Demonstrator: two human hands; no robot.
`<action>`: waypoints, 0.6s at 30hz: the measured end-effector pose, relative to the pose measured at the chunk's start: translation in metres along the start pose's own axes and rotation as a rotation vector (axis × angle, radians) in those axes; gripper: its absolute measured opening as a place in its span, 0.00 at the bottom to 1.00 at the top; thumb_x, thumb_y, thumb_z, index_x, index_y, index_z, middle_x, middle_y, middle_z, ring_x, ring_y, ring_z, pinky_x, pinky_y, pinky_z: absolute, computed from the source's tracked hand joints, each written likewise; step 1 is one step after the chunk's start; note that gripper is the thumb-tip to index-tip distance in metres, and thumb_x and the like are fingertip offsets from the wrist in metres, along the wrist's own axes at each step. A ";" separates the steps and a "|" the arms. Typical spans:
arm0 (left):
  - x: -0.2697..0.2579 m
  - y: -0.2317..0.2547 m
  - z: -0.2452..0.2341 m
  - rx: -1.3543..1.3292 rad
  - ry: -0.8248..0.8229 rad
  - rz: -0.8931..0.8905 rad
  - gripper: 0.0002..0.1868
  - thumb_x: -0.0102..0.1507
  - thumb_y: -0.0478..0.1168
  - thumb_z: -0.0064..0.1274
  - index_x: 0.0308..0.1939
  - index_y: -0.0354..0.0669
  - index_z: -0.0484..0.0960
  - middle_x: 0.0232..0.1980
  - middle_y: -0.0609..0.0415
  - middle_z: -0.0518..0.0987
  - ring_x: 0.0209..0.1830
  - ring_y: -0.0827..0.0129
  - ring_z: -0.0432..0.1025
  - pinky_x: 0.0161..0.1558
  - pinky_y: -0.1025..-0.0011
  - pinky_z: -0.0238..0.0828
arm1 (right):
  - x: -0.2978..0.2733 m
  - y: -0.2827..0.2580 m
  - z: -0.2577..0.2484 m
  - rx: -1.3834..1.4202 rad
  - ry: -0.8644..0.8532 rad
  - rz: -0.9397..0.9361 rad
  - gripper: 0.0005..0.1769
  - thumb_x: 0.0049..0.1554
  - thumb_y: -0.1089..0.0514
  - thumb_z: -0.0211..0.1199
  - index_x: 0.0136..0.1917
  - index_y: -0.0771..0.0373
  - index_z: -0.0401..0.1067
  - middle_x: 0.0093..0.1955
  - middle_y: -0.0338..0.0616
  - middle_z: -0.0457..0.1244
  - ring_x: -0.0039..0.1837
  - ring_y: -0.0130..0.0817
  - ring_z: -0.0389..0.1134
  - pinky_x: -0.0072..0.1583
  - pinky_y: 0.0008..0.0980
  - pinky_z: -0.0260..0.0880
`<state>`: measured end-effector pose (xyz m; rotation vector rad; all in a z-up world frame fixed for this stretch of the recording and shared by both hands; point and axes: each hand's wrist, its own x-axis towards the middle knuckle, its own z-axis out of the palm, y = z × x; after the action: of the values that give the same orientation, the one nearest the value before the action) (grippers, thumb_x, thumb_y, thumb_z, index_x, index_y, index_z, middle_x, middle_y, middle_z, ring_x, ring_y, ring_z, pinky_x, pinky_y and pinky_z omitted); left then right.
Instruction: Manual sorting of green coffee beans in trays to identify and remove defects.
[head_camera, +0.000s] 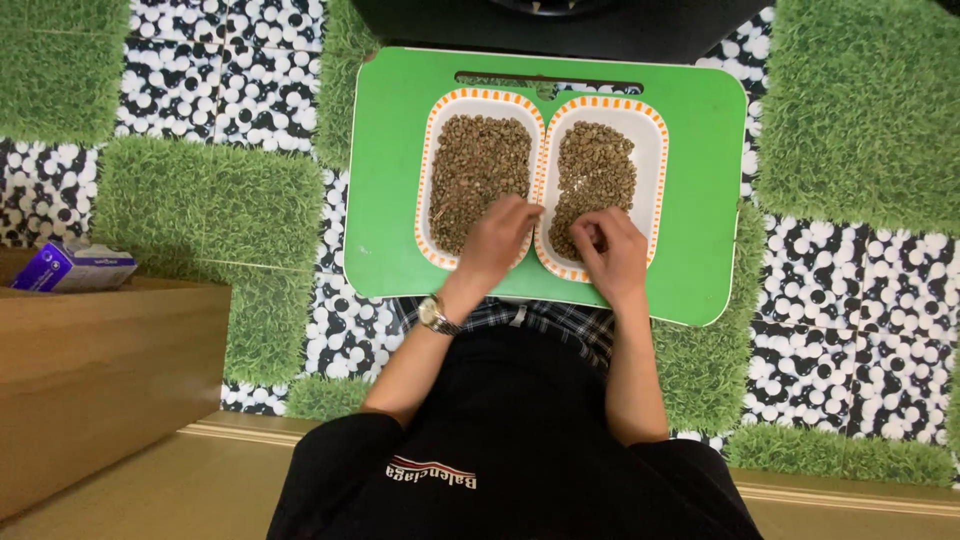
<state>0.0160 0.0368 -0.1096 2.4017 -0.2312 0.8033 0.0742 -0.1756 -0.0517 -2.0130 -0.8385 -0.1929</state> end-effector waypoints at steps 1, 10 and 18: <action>0.004 0.013 -0.002 0.000 0.005 0.005 0.07 0.69 0.40 0.55 0.51 0.51 0.80 0.38 0.63 0.72 0.41 0.66 0.74 0.45 0.72 0.76 | -0.001 0.002 0.002 -0.003 0.003 -0.005 0.03 0.61 0.62 0.70 0.47 0.61 0.76 0.36 0.44 0.63 0.40 0.45 0.68 0.43 0.41 0.69; 0.045 0.084 -0.042 -0.334 -0.070 -0.101 0.06 0.72 0.29 0.48 0.51 0.36 0.78 0.38 0.54 0.72 0.38 0.61 0.74 0.42 0.68 0.77 | 0.009 -0.028 -0.010 -0.034 -0.007 0.033 0.04 0.60 0.61 0.70 0.50 0.59 0.79 0.36 0.43 0.63 0.39 0.42 0.68 0.45 0.40 0.71; 0.036 0.076 -0.017 -0.399 -0.045 -0.146 0.08 0.71 0.32 0.49 0.52 0.40 0.81 0.37 0.56 0.73 0.42 0.60 0.75 0.43 0.69 0.78 | 0.008 -0.026 -0.009 0.002 0.051 0.057 0.03 0.59 0.63 0.69 0.48 0.59 0.79 0.34 0.43 0.62 0.38 0.42 0.67 0.44 0.38 0.69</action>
<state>0.0106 -0.0142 -0.0408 2.0352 -0.2094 0.5748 0.0659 -0.1704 -0.0249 -2.0189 -0.7481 -0.2099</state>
